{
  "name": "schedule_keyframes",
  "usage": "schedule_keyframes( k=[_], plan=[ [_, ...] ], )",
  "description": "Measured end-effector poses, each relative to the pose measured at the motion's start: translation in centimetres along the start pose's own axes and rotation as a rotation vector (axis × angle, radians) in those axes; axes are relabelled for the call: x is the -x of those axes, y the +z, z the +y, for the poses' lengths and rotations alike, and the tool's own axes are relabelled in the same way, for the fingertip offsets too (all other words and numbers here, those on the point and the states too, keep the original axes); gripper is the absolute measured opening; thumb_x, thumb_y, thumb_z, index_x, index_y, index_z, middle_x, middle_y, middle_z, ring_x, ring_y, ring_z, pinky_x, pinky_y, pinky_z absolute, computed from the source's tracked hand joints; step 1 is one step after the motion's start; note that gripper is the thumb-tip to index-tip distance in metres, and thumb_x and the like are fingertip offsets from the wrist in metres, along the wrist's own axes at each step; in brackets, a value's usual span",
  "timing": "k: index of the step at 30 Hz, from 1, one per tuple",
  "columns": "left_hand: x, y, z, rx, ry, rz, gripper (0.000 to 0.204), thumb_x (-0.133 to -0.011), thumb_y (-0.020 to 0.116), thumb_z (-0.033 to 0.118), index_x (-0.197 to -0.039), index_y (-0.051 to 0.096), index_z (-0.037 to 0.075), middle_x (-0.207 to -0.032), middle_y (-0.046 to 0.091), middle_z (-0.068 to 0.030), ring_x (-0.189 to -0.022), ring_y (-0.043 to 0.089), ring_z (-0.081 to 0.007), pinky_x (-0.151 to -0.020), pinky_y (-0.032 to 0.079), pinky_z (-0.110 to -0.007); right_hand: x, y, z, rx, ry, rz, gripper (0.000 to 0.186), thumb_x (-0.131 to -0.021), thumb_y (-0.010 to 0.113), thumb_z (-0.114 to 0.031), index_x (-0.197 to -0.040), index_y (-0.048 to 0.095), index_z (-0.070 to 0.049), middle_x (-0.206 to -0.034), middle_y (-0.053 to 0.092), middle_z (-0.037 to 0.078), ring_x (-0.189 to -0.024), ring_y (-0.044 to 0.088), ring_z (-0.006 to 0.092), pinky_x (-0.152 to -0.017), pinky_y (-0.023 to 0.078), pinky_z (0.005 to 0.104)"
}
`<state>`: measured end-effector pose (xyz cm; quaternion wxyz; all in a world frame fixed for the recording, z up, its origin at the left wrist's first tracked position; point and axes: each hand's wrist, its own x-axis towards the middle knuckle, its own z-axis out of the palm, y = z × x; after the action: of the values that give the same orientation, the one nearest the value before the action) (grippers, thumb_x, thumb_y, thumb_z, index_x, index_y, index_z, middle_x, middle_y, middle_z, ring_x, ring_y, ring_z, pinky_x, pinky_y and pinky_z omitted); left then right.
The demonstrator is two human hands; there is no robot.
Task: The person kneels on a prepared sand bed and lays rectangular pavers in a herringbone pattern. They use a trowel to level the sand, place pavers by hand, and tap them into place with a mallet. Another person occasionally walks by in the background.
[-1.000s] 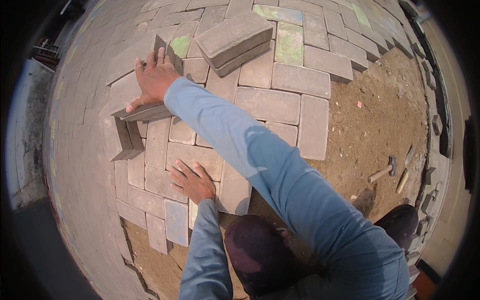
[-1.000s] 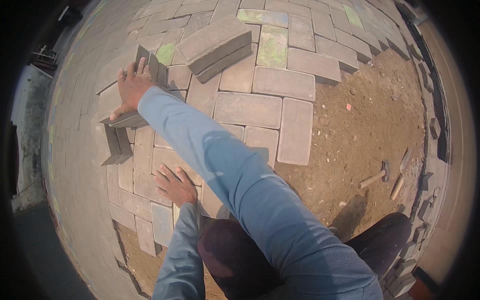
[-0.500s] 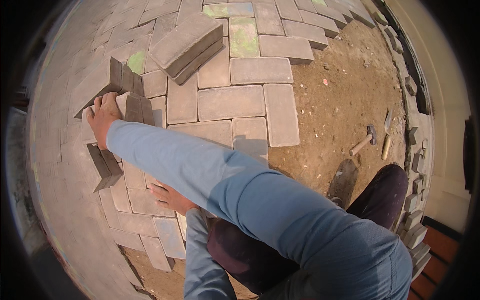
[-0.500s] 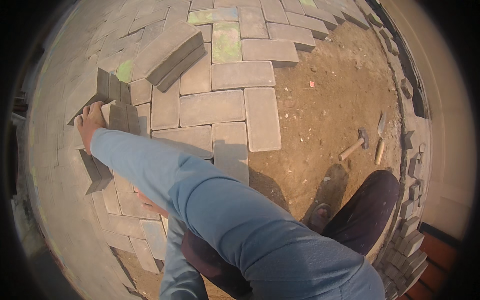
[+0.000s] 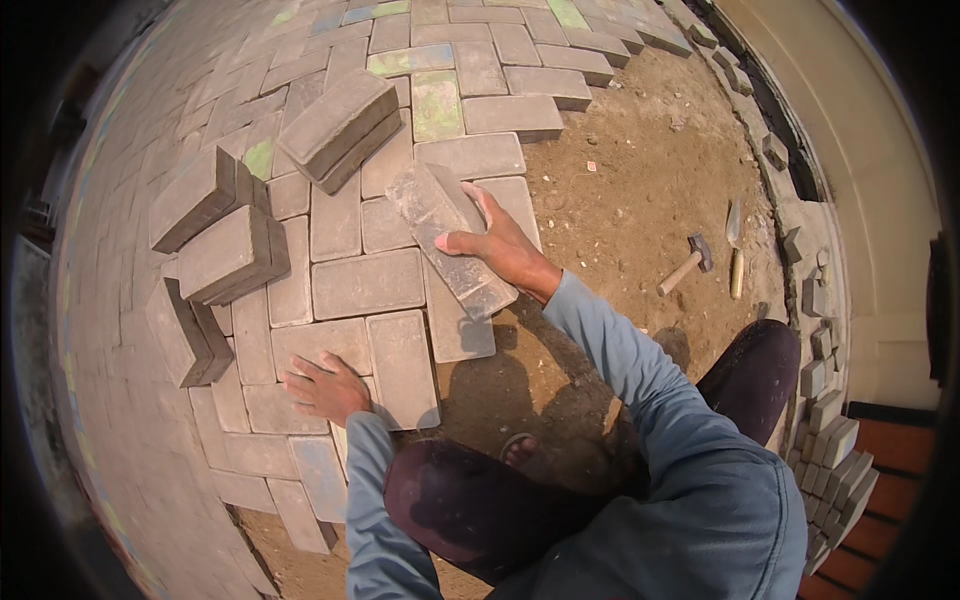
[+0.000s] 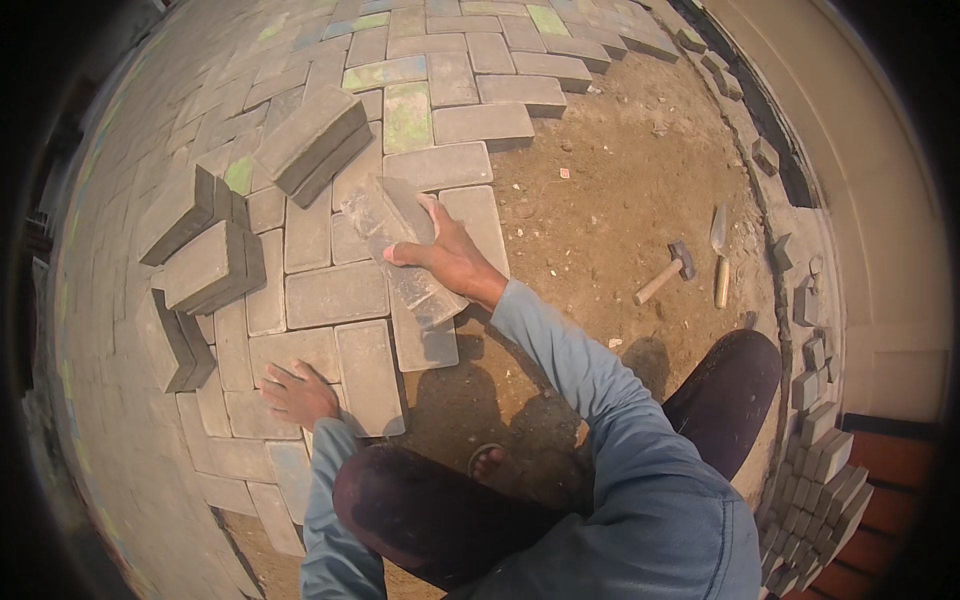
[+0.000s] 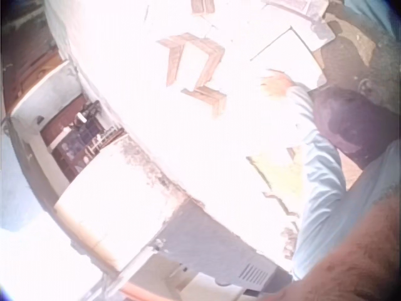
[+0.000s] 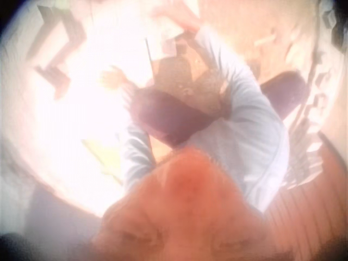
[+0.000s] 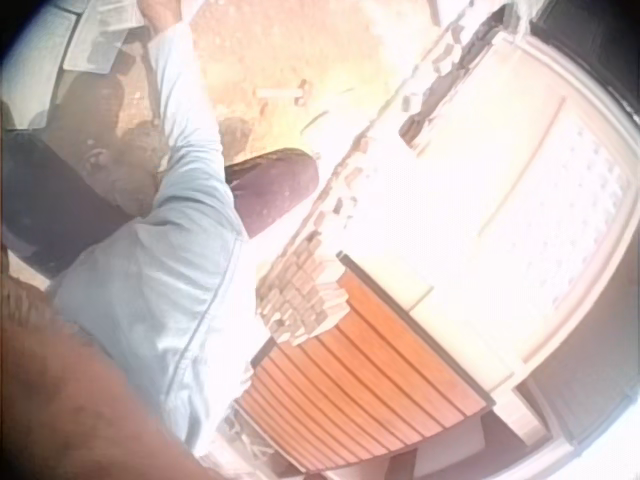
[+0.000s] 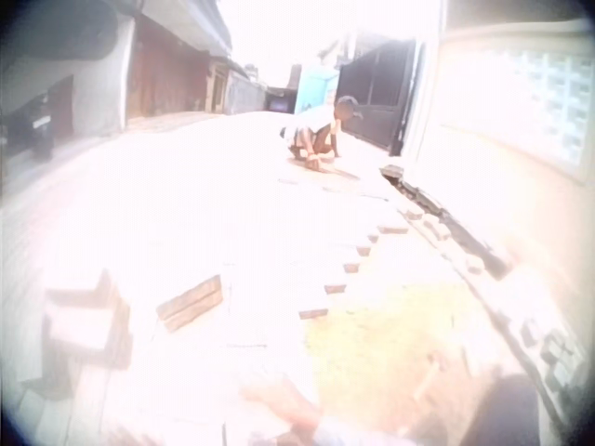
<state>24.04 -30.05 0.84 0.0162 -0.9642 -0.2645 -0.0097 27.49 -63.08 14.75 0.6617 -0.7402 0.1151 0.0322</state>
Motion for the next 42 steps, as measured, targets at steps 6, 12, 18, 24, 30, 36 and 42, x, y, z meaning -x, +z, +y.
schedule_keyframes(
  k=[6,12,18,24,30,36,42],
  plan=[
    [0.0,-0.3,0.6,0.001,0.006,0.007,0.068,-0.107,0.030,0.055,-0.161,0.028,0.014,-0.167,0.022,-0.0204,-0.155,0.020,-0.0356,-0.124,0.018,-0.056,-0.7,-12.6,3.1,0.251,0.100,0.465,0.107,-0.072,0.082,-0.042,-0.154,0.030,0.004,-0.145,0.050,0.028,-0.131,0.055,0.0372,-0.110,0.043,0.0416],
    [-0.2,-0.1,0.4,-0.013,0.000,-0.008,0.068,-0.107,0.029,0.055,-0.161,0.027,0.014,-0.167,0.021,-0.0194,-0.155,0.020,-0.0345,-0.124,0.017,-0.055,-6.6,-14.1,7.6,0.667,0.285,0.657,0.111,-0.073,0.079,-0.053,-0.157,0.028,-0.002,-0.144,0.038,0.045,-0.127,0.053,0.0529,-0.106,0.045,0.0481],
    [0.0,0.4,0.5,-0.063,-0.005,-0.029,0.067,-0.108,0.028,0.054,-0.162,0.025,0.014,-0.168,0.020,-0.0180,-0.155,0.020,-0.0343,-0.124,0.018,-0.055,-8.7,-14.0,13.0,0.872,0.256,0.633,0.111,-0.080,0.071,-0.066,-0.161,0.023,-0.006,-0.140,0.031,0.053,-0.126,0.047,0.0627,-0.109,0.040,0.0553],
    [0.5,0.5,0.0,-0.072,-0.006,-0.034,0.067,-0.108,0.027,0.054,-0.162,0.023,0.014,-0.168,0.020,-0.0189,-0.155,0.018,-0.0349,-0.124,0.017,-0.055,-7.3,-13.6,11.4,0.847,0.253,0.500,0.107,-0.086,0.064,-0.071,-0.162,0.023,-0.008,-0.136,0.037,0.050,-0.127,0.044,0.0601,-0.105,0.041,0.0567],
    [-0.2,0.0,-0.2,-0.038,0.012,-0.008,0.068,-0.108,0.028,0.054,-0.161,0.026,0.013,-0.166,0.023,-0.0221,-0.154,0.021,-0.0369,-0.124,0.016,-0.056,-7.7,-13.9,11.0,1.070,0.300,0.355,0.099,-0.093,0.047,-0.076,-0.162,0.023,-0.009,-0.143,0.035,0.045,-0.128,0.047,0.0579,-0.108,0.040,0.0562],
    [-0.6,-0.6,-0.2,0.047,0.006,-0.016,0.069,-0.106,0.033,0.053,-0.160,0.028,0.011,-0.165,0.023,-0.0243,-0.155,0.019,-0.0379,-0.124,0.013,-0.058,3.8,-31.4,18.7,1.358,0.345,0.799,0.070,-0.099,0.047,-0.064,-0.143,0.054,-0.009,-0.138,0.054,0.032,-0.124,0.054,0.0463,-0.104,0.043,0.0539],
    [-0.1,0.9,-0.1,0.090,0.031,0.013,0.069,-0.106,0.034,0.051,-0.160,0.027,0.009,-0.165,0.021,-0.0254,-0.156,0.017,-0.0381,-0.124,0.011,-0.060,19.9,-44.7,32.3,0.965,0.688,0.865,0.088,-0.085,0.062,-0.071,-0.126,0.067,0.006,-0.131,0.064,0.029,-0.125,0.061,0.0427,-0.104,0.047,0.0457]
  ],
)
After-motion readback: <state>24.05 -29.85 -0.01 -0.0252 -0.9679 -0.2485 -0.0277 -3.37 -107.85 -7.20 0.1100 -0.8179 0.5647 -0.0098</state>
